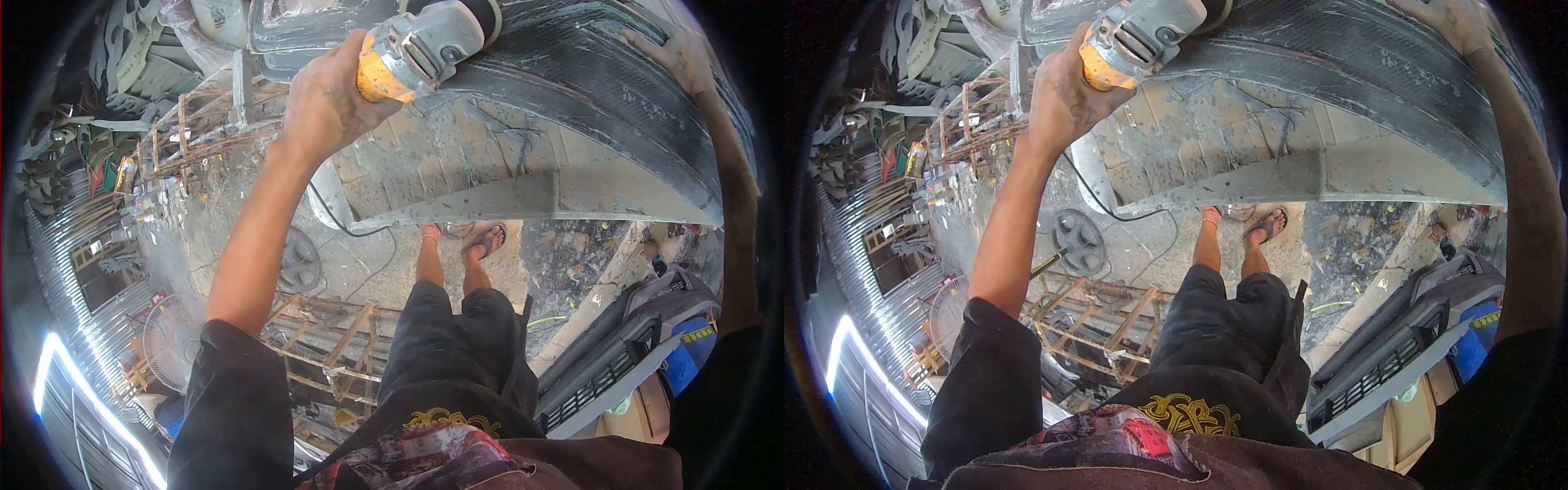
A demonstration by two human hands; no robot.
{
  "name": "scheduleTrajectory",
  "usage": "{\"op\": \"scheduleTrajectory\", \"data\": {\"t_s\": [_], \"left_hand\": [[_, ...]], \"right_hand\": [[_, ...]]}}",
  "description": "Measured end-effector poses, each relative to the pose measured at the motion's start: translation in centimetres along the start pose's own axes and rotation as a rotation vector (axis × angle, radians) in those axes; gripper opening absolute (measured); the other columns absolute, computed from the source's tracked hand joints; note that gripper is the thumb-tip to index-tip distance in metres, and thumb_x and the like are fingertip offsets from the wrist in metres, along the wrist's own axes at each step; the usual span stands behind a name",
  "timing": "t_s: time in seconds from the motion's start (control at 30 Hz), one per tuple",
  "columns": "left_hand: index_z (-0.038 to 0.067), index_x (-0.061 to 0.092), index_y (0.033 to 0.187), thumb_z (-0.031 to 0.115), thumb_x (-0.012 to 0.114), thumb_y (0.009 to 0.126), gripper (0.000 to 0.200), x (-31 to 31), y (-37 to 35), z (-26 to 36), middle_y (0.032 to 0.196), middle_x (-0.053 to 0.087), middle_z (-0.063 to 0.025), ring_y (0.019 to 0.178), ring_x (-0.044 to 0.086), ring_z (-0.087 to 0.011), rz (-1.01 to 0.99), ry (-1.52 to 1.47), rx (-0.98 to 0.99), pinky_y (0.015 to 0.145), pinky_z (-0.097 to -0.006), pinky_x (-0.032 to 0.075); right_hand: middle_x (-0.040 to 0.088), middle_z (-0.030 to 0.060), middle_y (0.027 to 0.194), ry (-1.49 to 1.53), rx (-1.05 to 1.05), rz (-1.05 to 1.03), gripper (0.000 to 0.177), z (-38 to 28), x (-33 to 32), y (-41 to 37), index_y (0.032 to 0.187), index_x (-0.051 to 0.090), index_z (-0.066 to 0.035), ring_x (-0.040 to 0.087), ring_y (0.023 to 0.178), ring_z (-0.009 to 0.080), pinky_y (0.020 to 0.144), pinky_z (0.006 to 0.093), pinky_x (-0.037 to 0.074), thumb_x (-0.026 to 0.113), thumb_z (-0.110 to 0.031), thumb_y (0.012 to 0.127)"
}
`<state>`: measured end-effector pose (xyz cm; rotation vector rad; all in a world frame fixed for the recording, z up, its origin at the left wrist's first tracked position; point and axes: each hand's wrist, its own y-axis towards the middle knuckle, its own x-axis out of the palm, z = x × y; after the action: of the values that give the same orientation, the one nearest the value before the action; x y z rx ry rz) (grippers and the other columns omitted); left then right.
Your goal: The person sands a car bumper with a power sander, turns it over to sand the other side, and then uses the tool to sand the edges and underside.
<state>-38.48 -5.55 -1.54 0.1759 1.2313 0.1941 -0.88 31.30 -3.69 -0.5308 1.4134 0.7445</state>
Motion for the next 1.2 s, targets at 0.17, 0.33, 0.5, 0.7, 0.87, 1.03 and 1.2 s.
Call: {"op": "scheduleTrajectory", "data": {"t_s": [0.17,0.33,0.5,0.7,0.87,1.03,1.2], "left_hand": [[0.007,0.06,0.123,0.024,0.094,0.071,0.064,-0.5,0.4,-0.4,0.092,0.075,-0.0177,0.086,0.072,-0.0437,0.041,-0.065,-0.03,0.075,-0.049,0.057],[0.006,0.062,0.12,0.02,0.092,0.069,0.061,-0.4,-0.2,-0.8,0.093,0.076,-0.0174,0.085,0.073,-0.0436,0.102,-0.14,-0.056,0.075,-0.0471,0.058],[0.006,0.062,0.119,0.02,0.093,0.069,0.06,0.4,-1.0,-0.9,0.094,0.077,-0.0179,0.086,0.073,-0.0437,0.124,-0.183,-0.067,0.076,-0.0474,0.058],[0.005,0.064,0.118,0.023,0.095,0.07,0.059,0.9,-1.6,-0.9,0.095,0.077,-0.0188,0.087,0.073,-0.0438,0.123,-0.152,-0.057,0.075,-0.0472,0.059],[0.003,0.064,0.118,0.024,0.096,0.071,0.06,1.4,-1.6,-0.8,0.093,0.076,-0.0195,0.086,0.073,-0.0436,0.122,-0.133,-0.02,0.075,-0.0468,0.059],[0.0,0.063,0.119,0.024,0.095,0.071,0.062,1.6,-1.5,-0.9,0.092,0.076,-0.0203,0.085,0.074,-0.0422,0.153,-0.155,-0.055,0.075,-0.0455,0.059],[-0.001,0.063,0.12,0.024,0.095,0.071,0.064,1.4,-2.0,-0.9,0.092,0.076,-0.0202,0.085,0.074,-0.0424,0.15,-0.182,-0.032,0.076,-0.0454,0.059]], "right_hand": [[0.079,0.0203,0.113,0.048,-0.058,0.063,0.074,0.3,0.6,0.0,0.137,0.073,-0.01,0.075,0.101,0.0352,0.096,0.0462,0.055,0.07,-0.068,0.091],[0.08,0.0202,0.11,0.013,-0.101,0.054,0.071,0.4,0.2,0.3,0.137,0.073,-0.01,0.076,0.097,0.0346,0.094,0.0464,0.057,0.07,-0.066,0.093],[0.08,0.0191,0.1,0.108,-0.017,-0.043,0.07,-0.7,-0.8,-0.1,0.128,0.077,-0.005,0.077,0.085,0.0319,0.087,0.0446,0.059,0.07,-0.066,0.094],[0.08,0.0181,0.093,0.127,0.019,-0.084,0.073,0.6,0.6,0.0,0.12,0.079,-0.001,0.077,0.08,0.0283,0.083,0.0433,0.06,0.069,-0.068,0.093],[0.08,0.0181,0.093,0.106,0.011,-0.114,0.077,-0.2,-0.6,0.2,0.121,0.079,0.0,0.078,0.08,0.0276,0.082,0.0432,0.06,0.069,-0.07,0.092],[0.08,0.0205,0.105,0.134,0.024,-0.021,0.076,-1.4,-1.2,-0.3,0.127,0.077,-0.002,0.078,0.093,0.0302,0.09,0.0448,0.058,0.07,-0.068,0.091],[0.08,0.0217,0.109,0.106,0.047,-0.043,0.075,-1.2,-1.0,-0.3,0.13,0.076,-0.004,0.077,0.098,0.0312,0.093,0.0445,0.057,0.07,-0.067,0.091]]}}
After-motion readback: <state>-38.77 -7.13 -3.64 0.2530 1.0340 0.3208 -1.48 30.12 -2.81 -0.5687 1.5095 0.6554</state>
